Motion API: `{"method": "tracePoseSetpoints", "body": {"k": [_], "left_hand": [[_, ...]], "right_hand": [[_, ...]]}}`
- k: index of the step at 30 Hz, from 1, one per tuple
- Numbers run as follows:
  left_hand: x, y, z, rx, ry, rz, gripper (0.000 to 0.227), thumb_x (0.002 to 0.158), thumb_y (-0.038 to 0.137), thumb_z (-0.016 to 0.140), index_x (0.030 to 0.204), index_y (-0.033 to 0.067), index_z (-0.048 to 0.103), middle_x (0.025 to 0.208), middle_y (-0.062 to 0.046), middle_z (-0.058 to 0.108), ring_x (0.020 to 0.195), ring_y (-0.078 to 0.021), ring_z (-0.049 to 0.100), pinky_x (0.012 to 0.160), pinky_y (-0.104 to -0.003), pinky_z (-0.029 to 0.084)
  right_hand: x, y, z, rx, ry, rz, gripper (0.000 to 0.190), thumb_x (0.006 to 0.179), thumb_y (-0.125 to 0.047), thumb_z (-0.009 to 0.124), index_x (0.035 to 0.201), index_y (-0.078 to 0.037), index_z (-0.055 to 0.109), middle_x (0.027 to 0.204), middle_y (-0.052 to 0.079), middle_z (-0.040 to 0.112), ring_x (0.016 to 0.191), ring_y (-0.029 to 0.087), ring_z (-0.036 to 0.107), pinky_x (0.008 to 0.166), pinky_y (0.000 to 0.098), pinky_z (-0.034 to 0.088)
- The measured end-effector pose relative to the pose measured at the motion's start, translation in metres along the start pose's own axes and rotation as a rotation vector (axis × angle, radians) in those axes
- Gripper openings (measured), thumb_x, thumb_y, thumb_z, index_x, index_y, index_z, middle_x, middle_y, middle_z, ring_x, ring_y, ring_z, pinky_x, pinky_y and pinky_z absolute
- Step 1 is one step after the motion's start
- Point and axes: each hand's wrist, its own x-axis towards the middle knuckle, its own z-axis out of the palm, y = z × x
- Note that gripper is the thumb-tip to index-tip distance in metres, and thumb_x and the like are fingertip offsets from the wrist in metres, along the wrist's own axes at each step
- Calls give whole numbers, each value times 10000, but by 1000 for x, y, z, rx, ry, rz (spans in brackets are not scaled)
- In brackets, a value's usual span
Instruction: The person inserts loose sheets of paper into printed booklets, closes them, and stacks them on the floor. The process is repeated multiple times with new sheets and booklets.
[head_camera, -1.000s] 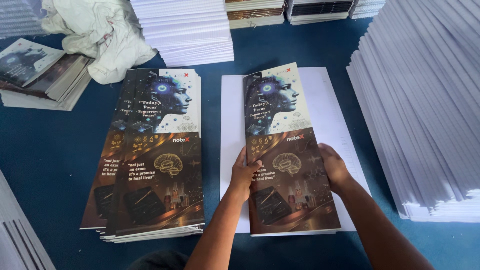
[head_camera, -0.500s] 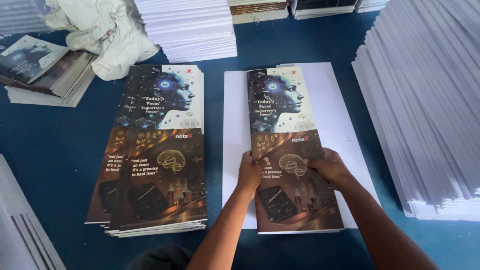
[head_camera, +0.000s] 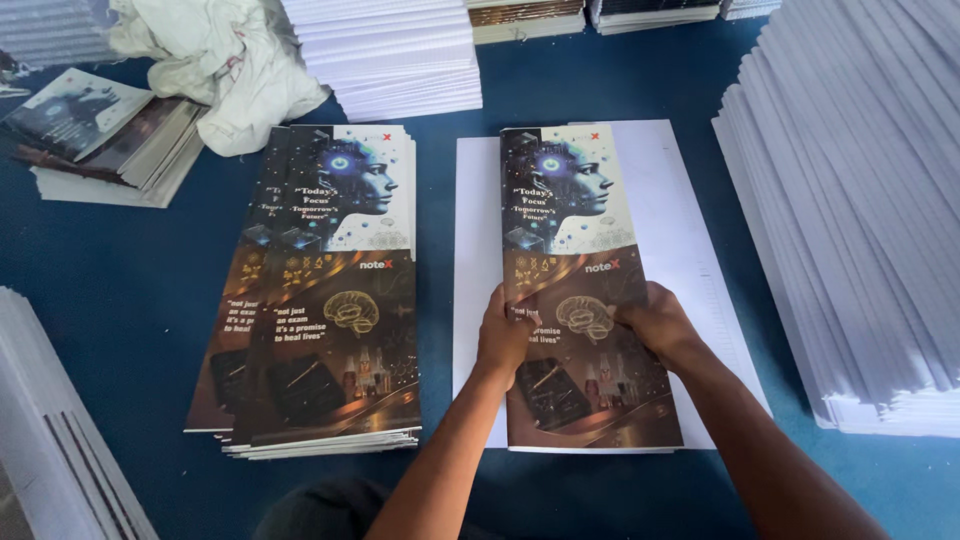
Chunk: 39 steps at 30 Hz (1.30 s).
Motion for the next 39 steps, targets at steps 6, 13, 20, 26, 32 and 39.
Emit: {"method": "tracePoseSetpoints", "body": {"k": [6,13,20,26,32,39], "left_hand": [[-2,28,-18,-26,19,41,570,809,-113,613,1341,82,554,1131,-28,658,883,-131,631,778,-281,540],[-10,85,-70,-10,22,133,472,821,-90,659,1268,53,602,1017,-52,656,862,-132,642,769,-290,540],[-34,139,-127,-71,64,172,505,787,-76,653,1270,64,607,1060,-54,666,905,-147,644,809,-309,539],[-74,181,-187,-36,161,191,538,780,-84,653,1297,55,601,1087,-76,681,935,-172,669,825,-323,550],[-113,217,-252,-42,298,133,541,778,-67,656,1294,73,569,1041,-93,696,875,-193,693,773,-338,574],[-159,225,-337,-80,350,289,490,785,-85,618,1263,20,586,1020,-103,684,869,-182,685,759,-328,587]], "right_hand": [[-15,-39,11,-2,-46,-41,369,881,-101,673,1197,74,597,980,224,748,780,269,737,738,385,617],[-46,-103,49,-3,-129,-132,385,881,-141,677,1197,65,599,986,206,754,783,252,741,731,363,624],[-68,-163,96,-60,-179,-224,386,889,-141,687,1200,69,595,982,215,747,779,255,733,737,363,609],[-82,-191,154,-50,-297,-356,362,883,-136,697,1183,57,632,1015,170,743,835,213,717,762,347,591],[-104,-219,225,-5,-410,-411,343,880,-116,696,1187,29,644,1026,143,732,854,203,702,767,352,585],[-140,-246,306,60,-569,-393,374,857,-79,695,1221,1,657,1063,117,741,857,197,725,741,347,620]]}}
